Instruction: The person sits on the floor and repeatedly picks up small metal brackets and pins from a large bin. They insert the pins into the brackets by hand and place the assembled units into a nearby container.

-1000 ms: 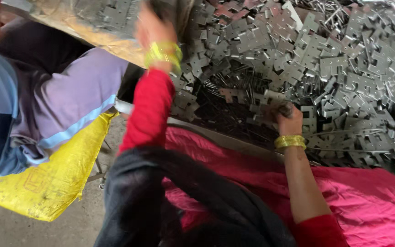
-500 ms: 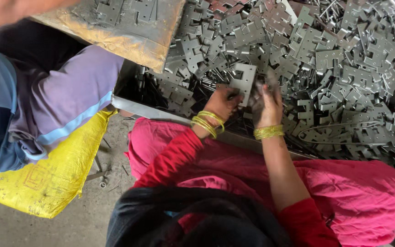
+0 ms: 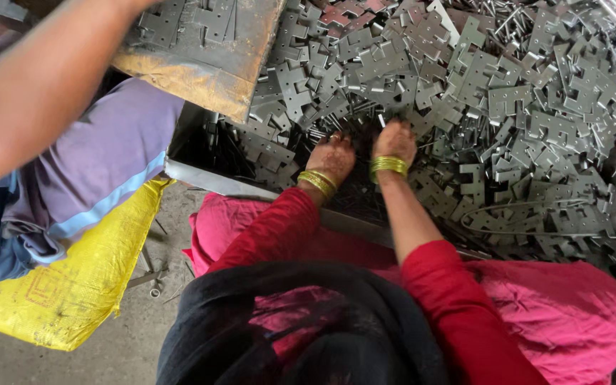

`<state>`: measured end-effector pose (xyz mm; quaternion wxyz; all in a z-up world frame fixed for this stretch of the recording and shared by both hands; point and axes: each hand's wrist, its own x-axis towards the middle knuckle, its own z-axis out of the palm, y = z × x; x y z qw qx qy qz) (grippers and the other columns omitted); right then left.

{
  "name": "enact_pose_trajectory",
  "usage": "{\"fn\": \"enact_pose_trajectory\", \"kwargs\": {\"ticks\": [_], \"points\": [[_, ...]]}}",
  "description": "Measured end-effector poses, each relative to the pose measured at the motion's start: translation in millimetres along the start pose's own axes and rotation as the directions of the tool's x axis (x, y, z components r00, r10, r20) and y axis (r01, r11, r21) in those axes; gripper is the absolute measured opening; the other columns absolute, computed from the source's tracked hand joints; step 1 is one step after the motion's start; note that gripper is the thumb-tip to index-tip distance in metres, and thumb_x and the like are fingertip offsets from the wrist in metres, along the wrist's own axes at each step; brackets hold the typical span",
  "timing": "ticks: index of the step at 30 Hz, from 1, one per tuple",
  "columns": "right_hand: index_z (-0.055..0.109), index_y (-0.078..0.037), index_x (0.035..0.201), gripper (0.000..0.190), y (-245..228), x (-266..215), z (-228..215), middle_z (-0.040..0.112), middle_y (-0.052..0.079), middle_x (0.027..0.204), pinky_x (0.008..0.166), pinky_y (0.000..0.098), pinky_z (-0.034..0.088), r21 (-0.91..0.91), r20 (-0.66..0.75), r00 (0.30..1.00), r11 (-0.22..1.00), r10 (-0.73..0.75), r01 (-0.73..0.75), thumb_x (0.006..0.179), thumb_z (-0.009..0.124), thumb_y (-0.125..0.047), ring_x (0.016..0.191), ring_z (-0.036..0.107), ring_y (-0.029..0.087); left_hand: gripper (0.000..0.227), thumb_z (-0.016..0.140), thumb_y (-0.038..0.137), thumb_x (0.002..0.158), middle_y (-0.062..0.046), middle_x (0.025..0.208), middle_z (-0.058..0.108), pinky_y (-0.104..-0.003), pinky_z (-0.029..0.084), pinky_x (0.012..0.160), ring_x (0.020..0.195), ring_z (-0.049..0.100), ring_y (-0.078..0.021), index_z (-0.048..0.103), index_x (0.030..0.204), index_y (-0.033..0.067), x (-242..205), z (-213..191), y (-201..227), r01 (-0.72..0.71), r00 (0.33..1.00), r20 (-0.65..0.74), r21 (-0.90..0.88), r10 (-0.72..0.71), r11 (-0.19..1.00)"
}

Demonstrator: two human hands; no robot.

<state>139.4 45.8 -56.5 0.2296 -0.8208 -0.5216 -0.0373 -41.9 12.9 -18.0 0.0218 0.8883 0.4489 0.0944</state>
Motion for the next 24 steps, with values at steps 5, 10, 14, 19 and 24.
{"fn": "enact_pose_trajectory", "kwargs": {"ticks": [5, 10, 14, 19, 24], "points": [[0.073, -0.006, 0.096, 0.014, 10.7, -1.1, -7.2, 0.073, 0.019, 0.093, 0.072, 0.0507, 0.056, 0.034, 0.069, 0.998, 0.999, -0.006, 0.004, 0.087, 0.076, -0.017, 0.084, 0.070, 0.042, 0.025, 0.056, 0.014, 0.089, -0.011, 0.107, 0.074, -0.043, 0.055, 0.087, 0.102, 0.068, -0.0294, 0.075, 0.104, 0.0113, 8.6, -3.5, -21.8, -0.042, 0.999, 0.001, -0.016, 0.042, 0.999], [0.075, -0.005, 0.100, 0.028, 17.2, -11.1, -60.1, 0.076, 0.018, 0.096, 0.079, 0.0500, 0.057, 0.328, 0.145, 0.986, 0.936, 0.081, -0.125, 0.089, 0.081, -0.030, 0.090, 0.072, 0.039, 0.019, 0.055, 0.016, 0.096, -0.014, 0.088, 0.074, -0.045, 0.057, 0.075, 0.085, 0.072, -0.0332, 0.072, 0.092, 0.0105, -29.2, -51.2, -44.3, 0.211, 0.972, -0.056, -0.218, -0.228, 0.953], [0.074, -0.002, 0.094, 0.041, -42.2, 15.3, -48.8, 0.073, 0.021, 0.092, 0.071, 0.0486, 0.058, -0.071, 0.201, 0.979, 0.997, 0.037, -0.023, 0.084, 0.085, -0.041, 0.085, 0.072, 0.039, 0.023, 0.063, 0.033, 0.094, -0.018, 0.080, 0.072, -0.054, 0.055, 0.066, 0.074, 0.070, -0.0406, 0.074, 0.096, 0.0136, -57.3, -101.8, -25.5, 0.566, 0.784, -0.049, -0.351, -0.618, 0.746], [0.073, -0.002, 0.092, 0.043, -40.5, 4.7, -64.9, 0.074, 0.019, 0.093, 0.065, 0.0478, 0.059, -0.046, -0.004, 0.976, 0.975, -0.216, 0.216, 0.083, 0.085, -0.043, 0.079, 0.073, 0.038, 0.019, 0.060, 0.030, 0.095, -0.017, 0.091, 0.074, -0.054, 0.054, 0.071, 0.084, 0.069, -0.0418, 0.074, 0.101, 0.0184, -91.0, -120.2, 0.3, 0.511, 0.763, -0.068, -0.544, -0.643, 0.665], [0.070, -0.006, 0.107, 0.028, 9.9, -36.6, -102.8, 0.079, 0.015, 0.098, 0.076, 0.0474, 0.066, 0.903, 0.418, 0.908, 0.112, -0.001, -0.416, 0.086, 0.075, -0.024, 0.083, 0.078, 0.030, 0.024, 0.065, 0.031, 0.097, -0.015, 0.096, 0.077, -0.047, 0.056, 0.077, 0.090, 0.073, -0.0358, 0.074, 0.113, 0.0157, -68.3, -100.4, -6.4, 0.482, 0.682, -0.043, -0.724, -0.730, 0.493]]}}
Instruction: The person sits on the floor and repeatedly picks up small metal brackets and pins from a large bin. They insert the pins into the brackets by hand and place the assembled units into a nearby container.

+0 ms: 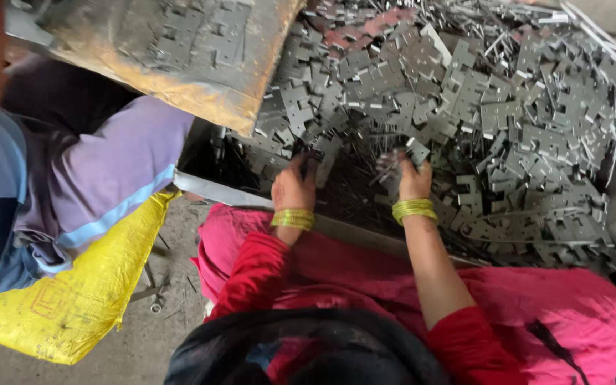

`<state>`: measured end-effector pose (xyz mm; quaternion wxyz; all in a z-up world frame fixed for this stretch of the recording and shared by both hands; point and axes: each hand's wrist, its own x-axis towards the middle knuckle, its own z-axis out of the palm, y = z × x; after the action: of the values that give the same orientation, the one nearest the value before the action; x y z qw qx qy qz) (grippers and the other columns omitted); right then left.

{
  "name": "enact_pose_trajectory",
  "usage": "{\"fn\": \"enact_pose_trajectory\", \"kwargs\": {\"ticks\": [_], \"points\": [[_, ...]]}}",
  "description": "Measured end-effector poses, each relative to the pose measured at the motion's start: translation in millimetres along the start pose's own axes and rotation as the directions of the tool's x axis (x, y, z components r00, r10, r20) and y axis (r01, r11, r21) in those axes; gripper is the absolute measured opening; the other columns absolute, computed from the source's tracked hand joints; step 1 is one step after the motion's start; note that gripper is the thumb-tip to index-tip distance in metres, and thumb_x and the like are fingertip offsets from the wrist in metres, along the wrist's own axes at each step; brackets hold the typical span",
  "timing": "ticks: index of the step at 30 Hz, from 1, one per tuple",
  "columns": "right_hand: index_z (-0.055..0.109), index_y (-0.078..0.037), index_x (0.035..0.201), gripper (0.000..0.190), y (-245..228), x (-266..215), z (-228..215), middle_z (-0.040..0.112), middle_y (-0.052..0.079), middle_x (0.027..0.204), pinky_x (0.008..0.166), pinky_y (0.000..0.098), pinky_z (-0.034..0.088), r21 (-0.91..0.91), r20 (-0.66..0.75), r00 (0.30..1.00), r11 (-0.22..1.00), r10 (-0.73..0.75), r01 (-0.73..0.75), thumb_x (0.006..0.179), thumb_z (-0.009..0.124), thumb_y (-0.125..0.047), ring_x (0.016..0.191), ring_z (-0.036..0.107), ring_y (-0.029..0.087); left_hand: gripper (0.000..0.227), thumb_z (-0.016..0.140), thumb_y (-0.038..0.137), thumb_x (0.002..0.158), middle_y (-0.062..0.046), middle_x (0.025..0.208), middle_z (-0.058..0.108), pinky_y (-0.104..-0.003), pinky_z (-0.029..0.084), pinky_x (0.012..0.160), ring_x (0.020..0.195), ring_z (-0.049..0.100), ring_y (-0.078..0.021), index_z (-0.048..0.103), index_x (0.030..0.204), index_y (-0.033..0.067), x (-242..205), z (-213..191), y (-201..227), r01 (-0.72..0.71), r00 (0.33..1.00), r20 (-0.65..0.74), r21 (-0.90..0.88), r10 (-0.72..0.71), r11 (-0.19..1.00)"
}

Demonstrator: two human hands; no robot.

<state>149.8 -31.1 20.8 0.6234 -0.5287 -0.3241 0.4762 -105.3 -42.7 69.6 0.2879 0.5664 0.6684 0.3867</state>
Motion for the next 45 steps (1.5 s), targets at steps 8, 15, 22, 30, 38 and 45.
{"fn": "enact_pose_trajectory", "kwargs": {"ticks": [8, 15, 22, 30, 38, 45], "points": [[0.069, -0.006, 0.122, 0.062, 49.5, -13.3, -14.5, 0.076, 0.008, 0.104, 0.080, 0.0422, 0.060, 0.242, -0.040, 0.872, 0.851, 0.489, -0.466, 0.089, 0.069, -0.058, 0.089, 0.073, 0.022, 0.027, 0.076, 0.012, 0.083, -0.012, 0.102, 0.079, -0.042, 0.057, 0.084, 0.093, 0.074, -0.0294, 0.076, 0.110, 0.0098, -26.9, 60.0, 21.3, -0.044, 0.973, 0.207, -0.263, 0.101, 0.964], [0.076, 0.000, 0.116, 0.053, 143.5, -2.5, 47.0, 0.078, 0.006, 0.108, 0.084, 0.0344, 0.054, -0.138, -0.049, 0.998, 0.989, 0.045, -0.052, 0.090, 0.077, -0.047, 0.094, 0.070, 0.019, 0.060, 0.064, 0.014, 0.090, -0.021, 0.132, 0.067, -0.037, 0.049, 0.107, 0.124, 0.063, -0.0275, 0.047, 0.146, 0.0023, -26.1, 55.5, -5.1, 0.162, 0.970, 0.222, -0.299, -0.097, 0.940], [0.071, 0.003, 0.118, 0.050, 107.0, -16.1, 100.9, 0.076, 0.012, 0.110, 0.085, 0.0378, 0.057, 0.372, -0.080, 0.972, 0.911, 0.223, -0.178, 0.095, 0.069, -0.041, 0.095, 0.070, 0.022, 0.053, 0.050, 0.022, 0.114, -0.029, 0.151, 0.052, -0.039, 0.038, 0.118, 0.142, 0.051, -0.0338, 0.039, 0.153, -0.0110, -7.9, 45.2, -1.9, -0.192, 0.946, -0.323, -0.477, 0.032, 0.858], [0.071, -0.007, 0.131, 0.067, 15.7, -39.4, 102.7, 0.065, 0.015, 0.135, 0.104, 0.0398, 0.040, -0.498, -0.140, 0.965, 0.826, 0.223, -0.264, 0.102, 0.047, -0.063, 0.124, 0.057, 0.026, 0.043, 0.064, 0.027, 0.099, -0.018, 0.110, 0.076, -0.032, 0.057, 0.085, 0.096, 0.071, -0.0211, 0.067, 0.125, -0.0066, -3.2, 70.4, -38.7, 0.167, 0.977, 0.204, -0.554, -0.062, 0.816], [0.065, 0.000, 0.118, 0.070, -28.7, -15.2, 16.2, 0.060, 0.025, 0.129, 0.096, 0.0562, 0.044, -0.980, -0.134, 0.983, -0.131, -0.126, -0.151, 0.073, 0.085, -0.051, 0.120, 0.057, 0.043, 0.028, 0.077, 0.014, 0.095, -0.007, 0.096, 0.072, -0.028, 0.055, 0.081, 0.087, 0.064, -0.0108, 0.065, 0.114, -0.0021, 11.3, 40.3, -57.4, -0.014, 0.980, -0.168, -0.589, -0.106, 0.808], [0.060, -0.001, 0.125, 0.038, 7.4, 14.3, -17.5, 0.071, 0.016, 0.120, 0.102, 0.0431, 0.052, -0.890, -0.071, 0.981, 0.456, -0.178, 0.018, 0.095, 0.077, -0.017, 0.117, 0.068, 0.031, 0.025, 0.073, 0.004, 0.097, -0.005, 0.099, 0.069, -0.025, 0.054, 0.081, 0.089, 0.061, -0.0089, 0.064, 0.120, -0.0006, 10.4, 30.1, -26.9, -0.049, 0.981, -0.162, -0.735, -0.105, 0.677]]}}
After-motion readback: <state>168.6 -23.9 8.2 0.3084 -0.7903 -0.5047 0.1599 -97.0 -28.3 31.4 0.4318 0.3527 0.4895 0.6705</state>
